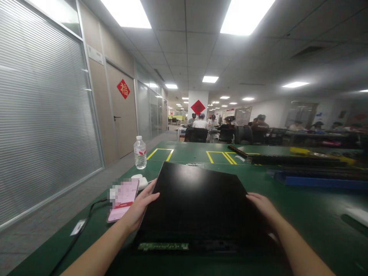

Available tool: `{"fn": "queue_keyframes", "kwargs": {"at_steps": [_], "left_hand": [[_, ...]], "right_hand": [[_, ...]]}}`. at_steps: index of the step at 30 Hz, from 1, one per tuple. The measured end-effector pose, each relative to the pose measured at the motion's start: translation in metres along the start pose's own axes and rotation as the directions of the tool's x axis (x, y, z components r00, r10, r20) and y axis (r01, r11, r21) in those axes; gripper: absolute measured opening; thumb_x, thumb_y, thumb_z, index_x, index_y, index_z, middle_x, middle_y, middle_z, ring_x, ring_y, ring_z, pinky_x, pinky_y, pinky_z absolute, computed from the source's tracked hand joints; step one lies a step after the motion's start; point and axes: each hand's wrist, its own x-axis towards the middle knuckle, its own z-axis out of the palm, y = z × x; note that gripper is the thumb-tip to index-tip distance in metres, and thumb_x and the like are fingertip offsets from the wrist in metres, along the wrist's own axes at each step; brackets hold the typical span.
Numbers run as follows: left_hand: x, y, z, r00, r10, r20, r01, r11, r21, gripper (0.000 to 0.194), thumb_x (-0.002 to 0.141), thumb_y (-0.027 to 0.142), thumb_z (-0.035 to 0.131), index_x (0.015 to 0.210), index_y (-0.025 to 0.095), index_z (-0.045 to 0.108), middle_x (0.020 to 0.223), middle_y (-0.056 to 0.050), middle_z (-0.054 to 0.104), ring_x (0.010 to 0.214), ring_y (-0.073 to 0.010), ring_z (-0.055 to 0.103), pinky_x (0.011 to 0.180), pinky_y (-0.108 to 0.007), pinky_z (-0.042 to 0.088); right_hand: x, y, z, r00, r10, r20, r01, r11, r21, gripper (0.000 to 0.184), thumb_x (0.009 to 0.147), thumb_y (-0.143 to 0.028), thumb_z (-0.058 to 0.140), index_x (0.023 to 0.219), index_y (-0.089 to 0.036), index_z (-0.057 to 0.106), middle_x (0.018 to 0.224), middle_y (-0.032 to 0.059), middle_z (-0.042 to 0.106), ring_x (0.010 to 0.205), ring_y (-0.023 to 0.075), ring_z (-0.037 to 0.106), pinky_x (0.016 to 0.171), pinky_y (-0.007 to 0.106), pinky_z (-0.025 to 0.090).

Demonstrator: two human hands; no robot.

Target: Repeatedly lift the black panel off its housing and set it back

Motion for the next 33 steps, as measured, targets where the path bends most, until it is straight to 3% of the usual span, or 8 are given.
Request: {"fn": "queue_keyframes", "kwargs": {"at_steps": [4,8,12,14,17,21,26,33], "left_hand": [[0.0,0.006,0.0,0.998,0.023,-0.055,-0.022,1.0,0.014,0.09,0.066,0.025,0.082,0.149,0.028,0.045,0.137,-0.008,0.064,0.121,-0.0329,0.063,0.104,-0.043,0.049],[0.011,0.009,-0.009,0.987,0.11,-0.119,-0.104,0.993,0.056,0.089,0.061,0.034,0.084,0.144,0.026,0.053,0.127,-0.007,0.071,0.117,-0.0342,0.065,0.102,-0.042,0.049],[0.018,0.009,-0.015,0.984,0.125,-0.123,-0.112,0.988,0.108,0.084,0.051,0.045,0.088,0.128,0.019,0.067,0.117,-0.011,0.075,0.12,-0.0386,0.062,0.105,-0.042,0.047],[0.015,0.008,-0.015,0.989,0.093,-0.117,-0.081,0.992,0.1,0.071,0.062,0.051,0.082,0.125,0.02,0.068,0.12,-0.01,0.074,0.121,-0.0358,0.062,0.104,-0.041,0.047],[0.013,0.003,-0.015,0.996,-0.089,-0.007,0.089,0.99,0.112,0.066,0.078,0.06,0.066,0.131,0.021,0.062,0.125,-0.012,0.071,0.12,-0.0345,0.063,0.1,-0.046,0.05],[0.02,-0.009,-0.023,0.991,0.056,-0.124,-0.004,0.925,0.379,0.07,0.077,0.062,0.065,0.131,0.019,0.058,0.129,-0.017,0.067,0.125,-0.0337,0.059,0.106,-0.046,0.044],[0.024,-0.016,-0.035,0.974,0.223,-0.042,-0.121,0.664,0.738,0.059,0.076,0.052,0.067,0.123,0.018,0.063,0.135,-0.017,0.063,0.132,-0.0346,0.052,0.114,-0.047,0.034],[0.017,-0.018,-0.034,0.967,0.238,0.088,-0.182,0.408,0.895,0.051,0.075,0.039,0.064,0.121,0.019,0.066,0.132,-0.014,0.064,0.127,-0.0345,0.055,0.111,-0.049,0.037]], "right_hand": [[-0.008,-0.014,-0.004,0.99,0.07,0.12,-0.104,0.946,0.306,0.031,0.063,-0.033,0.073,0.091,-0.019,0.077,0.105,0.0103,0.075,0.109,0.0315,0.066,0.097,0.043,0.047],[-0.029,-0.035,-0.008,0.943,0.01,0.332,-0.214,0.782,0.585,0.037,0.069,-0.035,0.071,0.104,-0.023,0.075,0.103,0.0058,0.076,0.102,0.028,0.069,0.095,0.042,0.05],[-0.043,-0.046,-0.013,0.828,0.203,0.523,-0.498,0.696,0.517,0.025,0.071,-0.035,0.072,0.088,-0.017,0.074,0.082,0.0097,0.076,0.085,0.0285,0.072,0.083,0.04,0.055],[-0.041,-0.045,-0.014,0.865,0.277,0.419,-0.482,0.69,0.54,0.018,0.068,-0.033,0.072,0.076,-0.016,0.071,0.069,0.0084,0.073,0.069,0.0258,0.07,0.07,0.036,0.056],[-0.029,-0.038,-0.016,0.904,0.335,0.266,-0.428,0.696,0.576,0.017,0.065,-0.034,0.07,0.068,-0.018,0.066,0.06,0.0064,0.068,0.054,0.023,0.064,0.056,0.034,0.053],[-0.02,-0.033,-0.021,0.941,0.318,0.112,-0.314,0.703,0.639,0.018,0.061,-0.034,0.071,0.069,-0.019,0.062,0.058,0.0046,0.064,0.055,0.0224,0.062,0.055,0.034,0.052],[-0.025,-0.047,-0.026,0.901,0.43,-0.049,-0.27,0.646,0.714,0.019,0.06,-0.028,0.07,0.073,-0.02,0.059,0.06,0.0026,0.061,0.052,0.0188,0.057,0.05,0.032,0.048],[-0.018,-0.042,-0.021,0.843,0.428,-0.326,0.007,0.598,0.802,0.028,0.057,-0.021,0.069,0.083,-0.02,0.059,0.077,0.0004,0.062,0.064,0.0167,0.059,0.061,0.033,0.053]]}}
